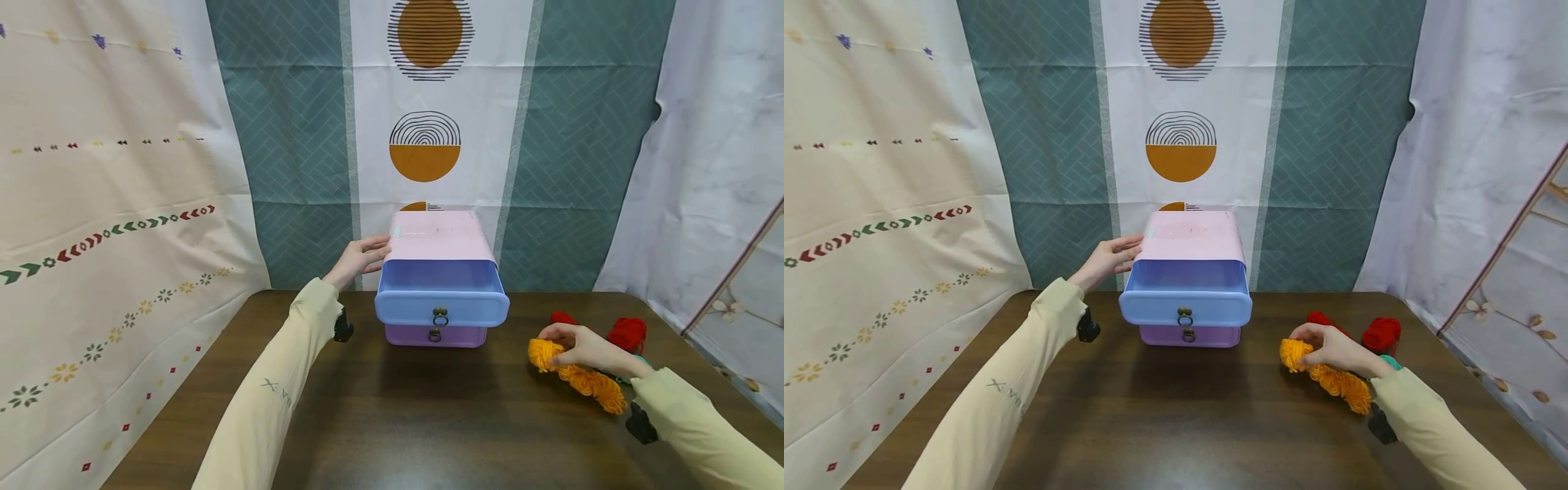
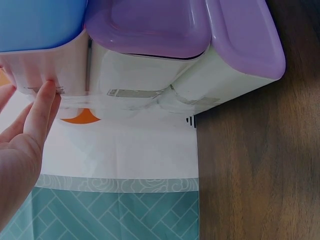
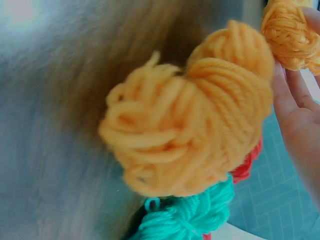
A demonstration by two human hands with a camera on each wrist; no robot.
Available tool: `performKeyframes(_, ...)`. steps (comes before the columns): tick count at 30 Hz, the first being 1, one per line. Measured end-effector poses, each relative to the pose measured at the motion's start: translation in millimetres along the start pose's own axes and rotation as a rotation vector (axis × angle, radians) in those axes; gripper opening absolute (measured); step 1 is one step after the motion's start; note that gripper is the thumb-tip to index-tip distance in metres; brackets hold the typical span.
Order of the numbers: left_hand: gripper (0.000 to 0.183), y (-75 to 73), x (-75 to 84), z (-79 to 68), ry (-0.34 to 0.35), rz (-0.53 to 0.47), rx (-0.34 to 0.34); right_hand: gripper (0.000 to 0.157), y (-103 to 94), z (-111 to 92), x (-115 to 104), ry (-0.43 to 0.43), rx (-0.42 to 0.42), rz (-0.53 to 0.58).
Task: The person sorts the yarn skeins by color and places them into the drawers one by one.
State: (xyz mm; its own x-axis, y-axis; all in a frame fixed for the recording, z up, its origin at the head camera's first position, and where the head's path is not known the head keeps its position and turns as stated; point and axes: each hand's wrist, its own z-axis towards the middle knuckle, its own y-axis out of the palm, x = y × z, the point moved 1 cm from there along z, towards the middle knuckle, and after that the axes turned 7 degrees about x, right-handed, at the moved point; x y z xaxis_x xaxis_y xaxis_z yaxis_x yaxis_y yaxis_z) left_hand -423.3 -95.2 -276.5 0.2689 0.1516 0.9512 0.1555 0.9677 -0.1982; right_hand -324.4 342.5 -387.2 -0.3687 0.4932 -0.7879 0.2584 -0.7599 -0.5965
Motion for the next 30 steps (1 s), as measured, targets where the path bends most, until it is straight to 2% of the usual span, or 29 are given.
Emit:
performKeyframes(5,0.048,0.1,-0.7,0.7,-0.002,-0.009,-0.001,0.040,-3.8,3,-5,0.015,0.040,0.068)
performKeyframes(9,0.049,0.4,1.1,-1.4,-0.006,-0.015,-0.009,0.042,-8.4,7,-12,-0.004,0.076,0.075)
performKeyframes(16,0.048,-1.0,-2.0,-1.0,-0.003,-0.045,-0.004,0.046,-21.9,19,-36,-0.002,0.160,0.037)
performKeyframes(22,0.047,-0.4,-3.7,-0.9,0.007,-0.051,-0.004,0.046,-34.2,26,-60,-0.021,0.180,0.093)
performKeyframes(30,0.048,0.4,-2.9,-0.8,0.008,-0.047,0.002,0.042,-46.8,36,-97,-0.079,0.254,0.002)
